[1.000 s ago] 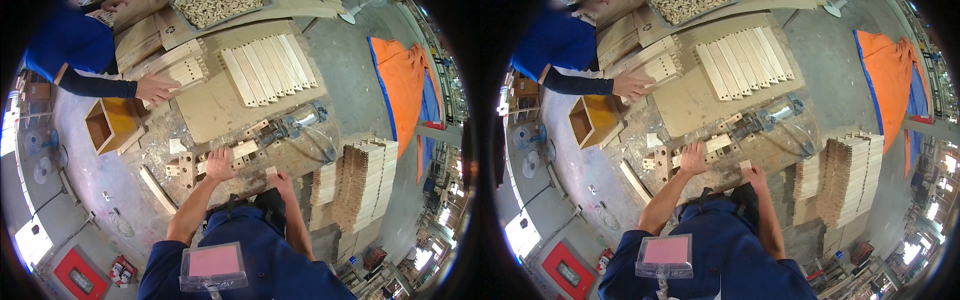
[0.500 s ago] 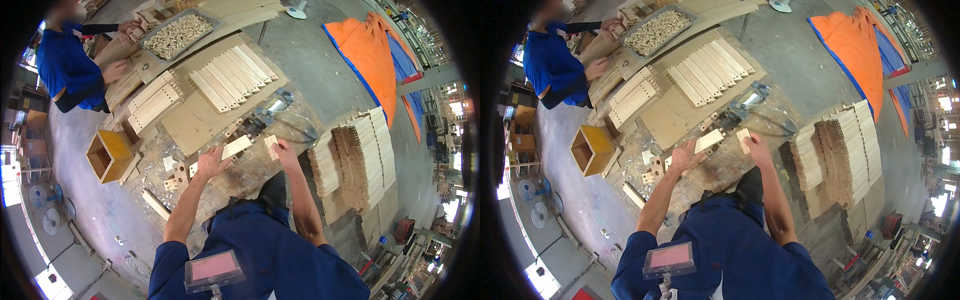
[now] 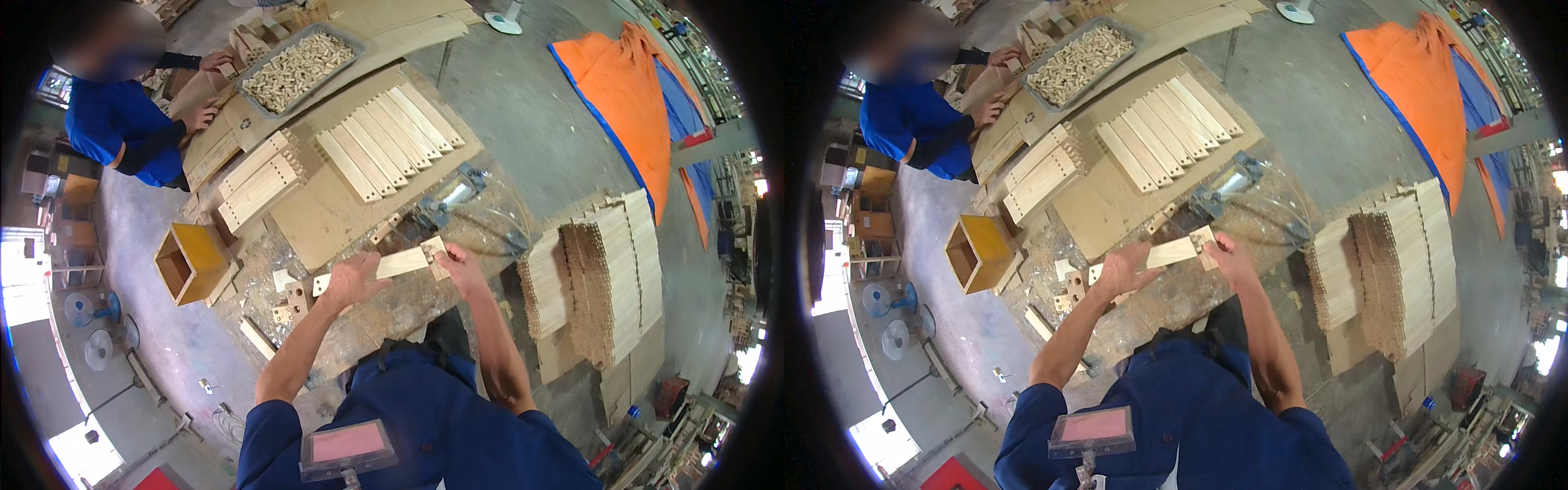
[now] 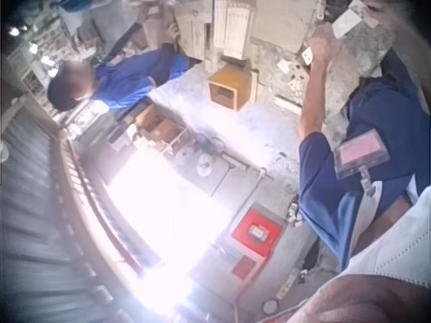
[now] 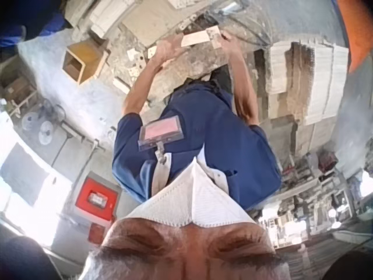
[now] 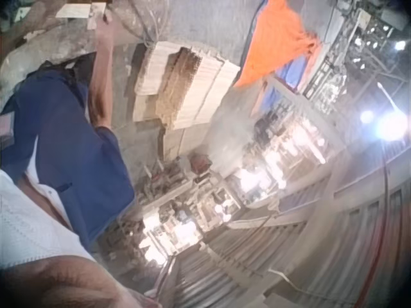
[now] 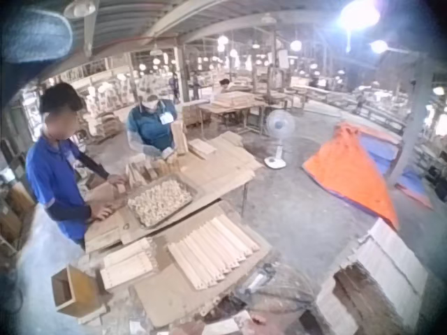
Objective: The person assembles small wooden components by hand at a workbench in a factory. They pick up a long wooden slat and a small wooden block, align them, and press them together to form a unit. The person repeats this process, placing the finished assemblies into a stack on the table.
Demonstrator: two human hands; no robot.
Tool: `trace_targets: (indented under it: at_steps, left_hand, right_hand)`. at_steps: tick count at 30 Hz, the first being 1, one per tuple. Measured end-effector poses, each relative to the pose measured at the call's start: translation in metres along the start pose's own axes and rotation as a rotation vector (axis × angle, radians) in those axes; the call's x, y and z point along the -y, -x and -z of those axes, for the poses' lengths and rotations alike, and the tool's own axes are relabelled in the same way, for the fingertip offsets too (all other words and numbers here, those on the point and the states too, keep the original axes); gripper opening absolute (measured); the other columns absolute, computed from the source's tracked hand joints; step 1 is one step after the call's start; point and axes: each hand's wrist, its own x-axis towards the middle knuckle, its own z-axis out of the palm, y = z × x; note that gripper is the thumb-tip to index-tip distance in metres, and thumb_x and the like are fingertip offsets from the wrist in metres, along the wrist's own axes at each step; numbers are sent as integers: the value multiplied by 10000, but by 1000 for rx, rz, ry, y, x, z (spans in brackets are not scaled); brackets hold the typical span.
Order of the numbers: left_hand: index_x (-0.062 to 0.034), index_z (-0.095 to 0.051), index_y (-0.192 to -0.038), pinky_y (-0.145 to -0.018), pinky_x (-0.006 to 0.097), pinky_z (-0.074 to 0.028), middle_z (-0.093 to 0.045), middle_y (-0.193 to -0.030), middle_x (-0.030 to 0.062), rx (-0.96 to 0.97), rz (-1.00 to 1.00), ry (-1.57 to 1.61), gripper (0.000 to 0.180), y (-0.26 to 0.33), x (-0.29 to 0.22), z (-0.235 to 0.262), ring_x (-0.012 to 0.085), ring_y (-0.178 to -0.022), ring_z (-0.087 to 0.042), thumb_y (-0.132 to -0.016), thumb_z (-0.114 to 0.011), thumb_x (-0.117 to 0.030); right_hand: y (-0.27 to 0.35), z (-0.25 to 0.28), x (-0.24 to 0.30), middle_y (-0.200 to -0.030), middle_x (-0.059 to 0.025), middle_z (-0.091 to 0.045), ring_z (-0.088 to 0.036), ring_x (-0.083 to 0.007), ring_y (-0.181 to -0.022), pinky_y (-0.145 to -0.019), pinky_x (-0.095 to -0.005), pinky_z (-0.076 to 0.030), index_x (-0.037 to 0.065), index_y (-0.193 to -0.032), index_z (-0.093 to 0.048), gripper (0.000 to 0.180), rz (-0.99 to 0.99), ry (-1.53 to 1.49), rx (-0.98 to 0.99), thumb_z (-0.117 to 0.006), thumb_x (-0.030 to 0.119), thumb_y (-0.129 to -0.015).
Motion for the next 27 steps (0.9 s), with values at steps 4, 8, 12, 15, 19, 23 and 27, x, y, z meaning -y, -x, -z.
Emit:
trace_targets:
  at_steps: [4,8,12,15,19,23,27]
  left_hand:
    - [-7,-556,-1161,-651,443,-561,-616,-916,194,-143,100,18,537,-34,14,-13,379,-778,-660,-834,-719,-401]
    - [33,-575,-1146,-844,517,-515,-608,-1110,277,-446,717,163,497,-123,60,-17,451,-975,-623,-814,-687,-319]
    - [56,-574,-1118,-897,518,-494,-593,-1160,296,-548,1155,132,503,-196,124,-9,463,-1039,-601,-795,-639,-324]
    - [56,-578,-1136,-910,500,-503,-584,-1189,290,-601,1357,100,513,-228,156,-18,453,-1042,-610,-804,-628,-331]
    - [48,-568,-1215,-931,496,-506,-560,-1256,272,-498,1397,51,559,-232,171,-23,434,-1088,-604,-857,-629,-378]
    - [17,-522,-1323,-1058,505,-401,-480,-1370,272,-525,1081,-231,585,-187,166,-13,416,-1270,-479,-917,-620,-391]
    - [-29,-507,-1344,-1133,521,-283,-446,-1413,232,-498,1050,-653,579,-95,195,32,375,-1340,-408,-875,-680,-319]
  right_hand:
    - [-32,11,10,-984,-29,-687,-637,-108,-853,-759,-270,-502,12,-1188,-650,273,47,-87,-29,-637,151,-953]
    - [-55,24,19,-979,-27,-687,-644,-110,-840,-743,-267,-505,13,-1162,-652,248,64,-185,-108,-628,146,-954]
    - [-56,36,29,-977,-9,-686,-632,-92,-847,-749,-261,-493,15,-1141,-655,210,24,-178,-115,-616,103,-954]
    - [-63,49,20,-1016,-24,-685,-640,-99,-878,-774,-264,-495,12,-1155,-639,217,-7,-123,-183,-615,81,-951]
    - [-66,47,14,-990,-24,-688,-638,-101,-846,-766,-265,-495,12,-1144,-641,208,-15,-182,-155,-623,92,-953]
    - [-68,48,5,-947,-25,-691,-638,-102,-814,-757,-261,-494,14,-1139,-641,209,-61,-136,-164,-632,108,-953]
    - [-64,38,-2,-948,-33,-691,-637,-101,-820,-753,-259,-492,15,-1124,-642,211,-57,-190,-109,-645,135,-951]
